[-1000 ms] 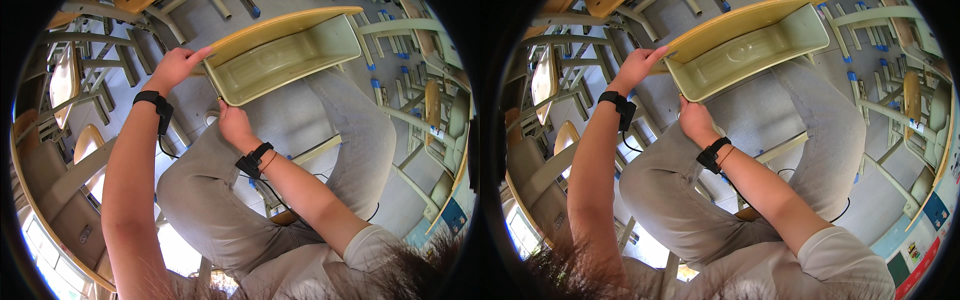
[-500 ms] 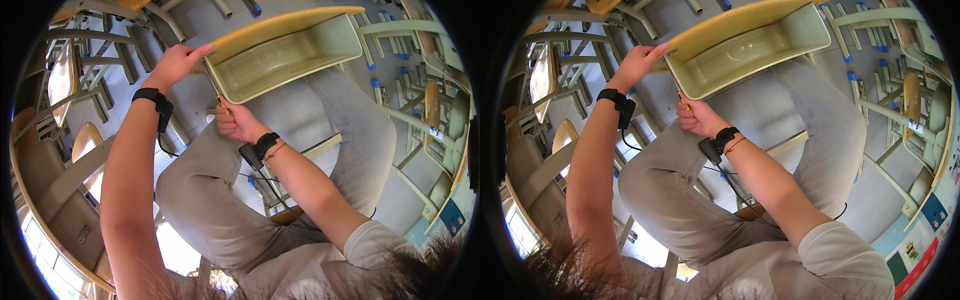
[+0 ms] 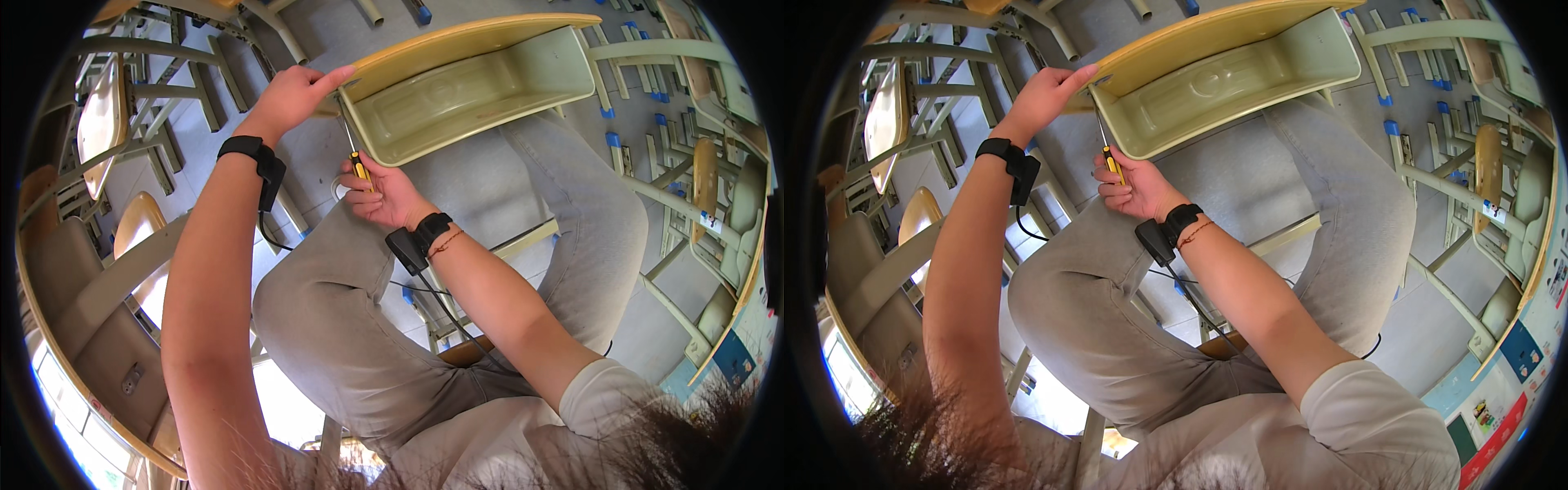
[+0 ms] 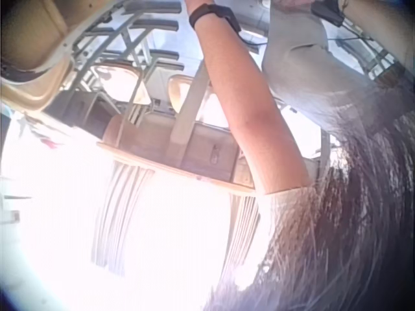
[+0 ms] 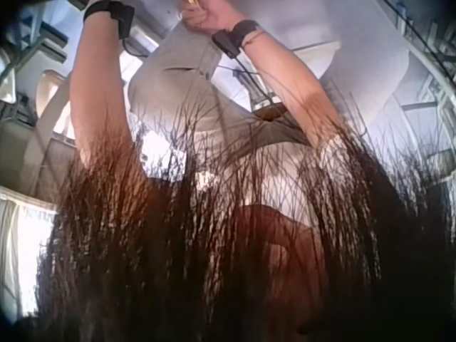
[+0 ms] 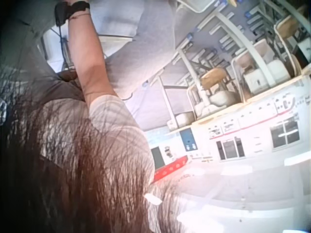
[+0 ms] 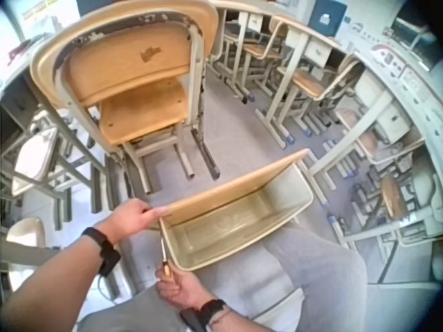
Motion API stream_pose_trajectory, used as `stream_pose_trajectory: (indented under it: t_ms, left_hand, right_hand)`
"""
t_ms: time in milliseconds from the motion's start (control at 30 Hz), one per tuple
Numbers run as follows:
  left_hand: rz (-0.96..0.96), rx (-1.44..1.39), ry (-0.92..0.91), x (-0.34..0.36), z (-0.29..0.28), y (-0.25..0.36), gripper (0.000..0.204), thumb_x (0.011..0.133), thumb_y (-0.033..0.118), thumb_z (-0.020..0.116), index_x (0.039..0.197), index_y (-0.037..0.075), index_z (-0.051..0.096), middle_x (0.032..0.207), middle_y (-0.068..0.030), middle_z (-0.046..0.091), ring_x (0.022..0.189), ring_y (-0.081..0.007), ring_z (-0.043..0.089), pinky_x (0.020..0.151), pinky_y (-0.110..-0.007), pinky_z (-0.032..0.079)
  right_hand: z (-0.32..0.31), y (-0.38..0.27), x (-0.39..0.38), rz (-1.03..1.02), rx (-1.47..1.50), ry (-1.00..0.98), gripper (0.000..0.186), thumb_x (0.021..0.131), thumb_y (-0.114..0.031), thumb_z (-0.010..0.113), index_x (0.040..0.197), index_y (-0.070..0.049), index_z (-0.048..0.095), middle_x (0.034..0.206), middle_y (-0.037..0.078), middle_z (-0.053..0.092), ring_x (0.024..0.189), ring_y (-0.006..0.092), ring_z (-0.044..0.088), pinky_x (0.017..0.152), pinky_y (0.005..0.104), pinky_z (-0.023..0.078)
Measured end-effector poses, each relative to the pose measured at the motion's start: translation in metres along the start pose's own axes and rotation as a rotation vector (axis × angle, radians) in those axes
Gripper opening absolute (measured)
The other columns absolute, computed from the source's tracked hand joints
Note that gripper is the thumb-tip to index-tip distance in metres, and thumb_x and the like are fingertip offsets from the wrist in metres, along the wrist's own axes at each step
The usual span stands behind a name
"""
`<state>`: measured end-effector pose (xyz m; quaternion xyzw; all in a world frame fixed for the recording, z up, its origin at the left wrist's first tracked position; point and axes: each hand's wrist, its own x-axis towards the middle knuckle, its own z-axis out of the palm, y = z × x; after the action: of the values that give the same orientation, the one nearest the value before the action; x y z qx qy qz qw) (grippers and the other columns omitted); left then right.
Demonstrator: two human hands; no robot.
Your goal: Tightening screws on a school desk using a screwdriver.
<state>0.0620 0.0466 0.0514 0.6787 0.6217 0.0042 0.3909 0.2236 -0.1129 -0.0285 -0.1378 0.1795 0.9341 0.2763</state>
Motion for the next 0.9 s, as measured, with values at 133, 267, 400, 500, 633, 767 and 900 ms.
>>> stream_pose_trajectory:
  t_ms: [133,267,400,500,633,767,900]
  left_hand:
    - [-0.015,0.022,-0.025,0.001,-0.001,0.005,0.083,0.083,0.073,0.057,0.088,-0.009,0.07,0.063,-0.0163,0.059,0.062,-0.0256,0.056,0.066,-0.04,0.048]
    - [-0.017,0.011,-0.011,-0.003,0.001,-0.003,0.083,0.083,0.073,0.057,0.088,-0.009,0.07,0.064,-0.0171,0.06,0.063,-0.0261,0.057,0.067,-0.04,0.048]
    - [0.045,-0.013,0.039,0.0,0.004,0.002,0.076,0.091,0.066,0.055,0.081,-0.009,0.065,0.058,-0.006,0.043,0.059,-0.0167,0.042,0.058,-0.035,0.04]
    - [0.029,0.002,0.01,0.0,0.004,0.003,0.076,0.09,0.066,0.055,0.085,-0.009,0.067,0.059,-0.0061,0.045,0.06,-0.017,0.043,0.059,-0.035,0.04]
    - [-0.009,-0.004,0.0,0.0,0.001,-0.003,0.084,0.083,0.074,0.056,0.085,-0.009,0.07,0.064,-0.0167,0.06,0.062,-0.0259,0.056,0.066,-0.039,0.048]
    - [0.003,-0.015,0.025,0.0,0.001,-0.001,0.084,0.082,0.074,0.057,0.085,-0.009,0.07,0.063,-0.0164,0.06,0.062,-0.025,0.056,0.066,-0.039,0.048]
    - [-0.006,-0.008,-0.007,-0.001,-0.001,0.003,0.084,0.083,0.074,0.056,0.085,-0.008,0.07,0.063,-0.0157,0.059,0.062,-0.0241,0.056,0.065,-0.039,0.048]
  right_hand:
    - [-0.007,0.001,0.007,-0.074,-0.195,0.05,0.045,0.102,-0.056,0.042,0.093,-0.014,0.054,0.057,-0.005,0.032,0.044,0.0067,0.024,0.04,0.0227,0.021]
    - [-0.007,0.009,0.01,-0.176,-0.434,0.244,0.047,0.104,-0.053,0.04,0.082,-0.013,0.05,0.058,-0.004,0.034,0.046,0.0074,0.028,0.042,0.0235,0.025]
    - [-0.005,0.016,0.025,-0.569,-1.261,0.699,0.049,0.103,-0.05,0.044,0.075,-0.01,0.054,0.061,-0.001,0.05,0.054,0.0121,0.045,0.053,0.0277,0.035]
    - [-0.001,0.02,0.025,-0.547,-1.094,0.663,0.049,0.103,-0.049,0.045,0.074,-0.01,0.052,0.062,-0.001,0.049,0.055,0.012,0.046,0.053,0.028,0.035]
    - [0.005,0.022,0.011,-0.416,-0.655,0.612,0.044,0.103,-0.051,0.044,0.079,-0.015,0.047,0.058,-0.006,0.032,0.047,0.0072,0.027,0.044,0.0243,0.023]
    - [0.005,0.01,-0.001,-0.241,-0.499,0.434,0.044,0.103,-0.054,0.042,0.081,-0.015,0.046,0.057,-0.007,0.027,0.046,0.0069,0.022,0.044,0.0236,0.019]
    - [0.005,0.005,0.001,-0.19,-0.415,0.326,0.047,0.103,-0.055,0.04,0.08,-0.015,0.045,0.056,-0.007,0.028,0.046,0.0075,0.019,0.043,0.0243,0.017]
